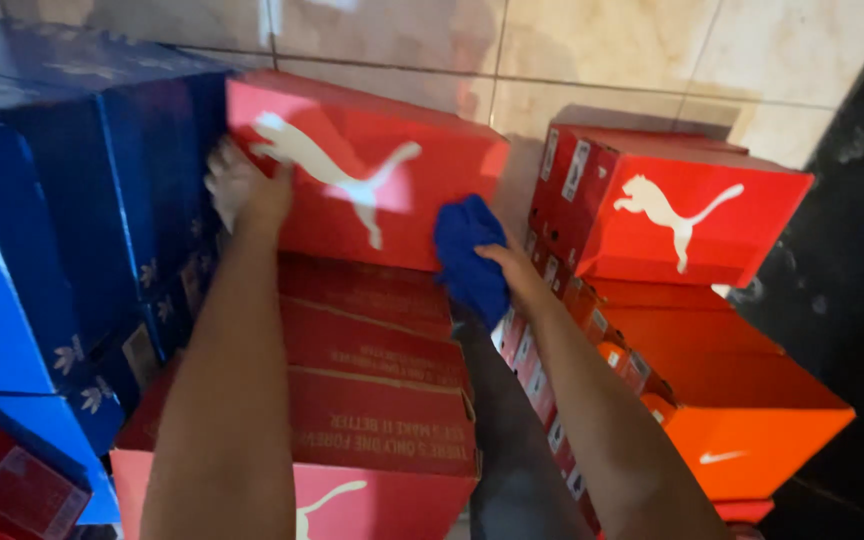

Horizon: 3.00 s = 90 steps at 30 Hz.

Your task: Cleaning shoe boxes with a cloth and organizing them into stacks

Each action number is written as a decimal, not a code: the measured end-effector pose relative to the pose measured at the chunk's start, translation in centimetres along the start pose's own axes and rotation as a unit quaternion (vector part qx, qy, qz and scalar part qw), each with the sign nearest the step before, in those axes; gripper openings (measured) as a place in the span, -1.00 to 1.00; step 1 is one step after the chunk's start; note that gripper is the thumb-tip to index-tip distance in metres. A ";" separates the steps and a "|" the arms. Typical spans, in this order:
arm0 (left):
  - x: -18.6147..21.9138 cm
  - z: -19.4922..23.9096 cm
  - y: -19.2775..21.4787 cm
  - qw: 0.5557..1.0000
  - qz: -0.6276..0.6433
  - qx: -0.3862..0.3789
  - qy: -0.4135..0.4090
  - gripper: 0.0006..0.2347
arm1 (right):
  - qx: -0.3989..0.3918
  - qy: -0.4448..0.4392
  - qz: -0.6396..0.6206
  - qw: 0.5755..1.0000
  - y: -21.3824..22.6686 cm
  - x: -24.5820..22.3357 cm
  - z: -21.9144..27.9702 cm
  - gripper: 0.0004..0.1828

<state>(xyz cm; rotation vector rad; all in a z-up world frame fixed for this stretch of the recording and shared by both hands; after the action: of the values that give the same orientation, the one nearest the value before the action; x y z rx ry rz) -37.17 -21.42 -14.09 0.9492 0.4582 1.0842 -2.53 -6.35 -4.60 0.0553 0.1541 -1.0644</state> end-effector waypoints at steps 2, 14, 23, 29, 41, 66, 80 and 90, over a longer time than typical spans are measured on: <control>-0.5 -0.4 -1.5 1.000 0.021 0.003 -0.015 -0.30 | -0.006 0.010 -0.002 1.000 2.2 0.9 -3.1 0.00; 3.5 1.1 1.2 0.984 0.166 -0.038 -0.052 -0.29 | -0.042 0.045 -0.016 0.998 7.1 -0.6 0.2 -0.41; 13.1 23.4 32.1 0.890 0.201 0.224 -0.344 -0.48 | 0.101 0.046 0.007 0.994 8.9 -3.8 31.6 -0.10; 5.1 40.4 42.1 0.876 0.164 0.259 -0.372 -0.55 | 0.106 0.030 0.033 0.993 6.2 5.1 50.0 -0.07; -10.9 41.9 27.6 0.941 0.077 0.172 -0.281 -0.44 | 0.063 0.024 -0.058 0.996 2.7 22.2 39.6 -0.08; -11.4 40.9 27.1 0.953 0.233 0.045 -0.190 -0.55 | 0.259 0.646 0.478 0.535 -20.8 13.7 39.2 -0.37; -11.5 40.7 25.7 0.986 0.136 -0.017 -0.092 -0.51 | 0.058 0.159 0.529 0.831 -26.0 -3.3 36.7 -0.21; -12.5 39.9 22.2 0.991 0.071 0.077 -0.084 -0.52 | -0.118 0.104 0.534 0.831 -3.6 -3.1 36.4 -0.16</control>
<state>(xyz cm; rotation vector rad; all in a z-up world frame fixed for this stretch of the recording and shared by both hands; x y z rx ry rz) -25.48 -46.25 24.52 1.2148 0.3427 1.0980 -3.53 -9.75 31.96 0.0249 0.3938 0.0990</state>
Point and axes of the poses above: each hand's wrist, its own z-axis away from the middle knuckle, its own y-axis out of the back of the hand, x = y × z, the point moved 1 cm from there along -z, towards the middle knuckle, and after that the axes turned 12 degrees about -y, right-handed, at the moved point
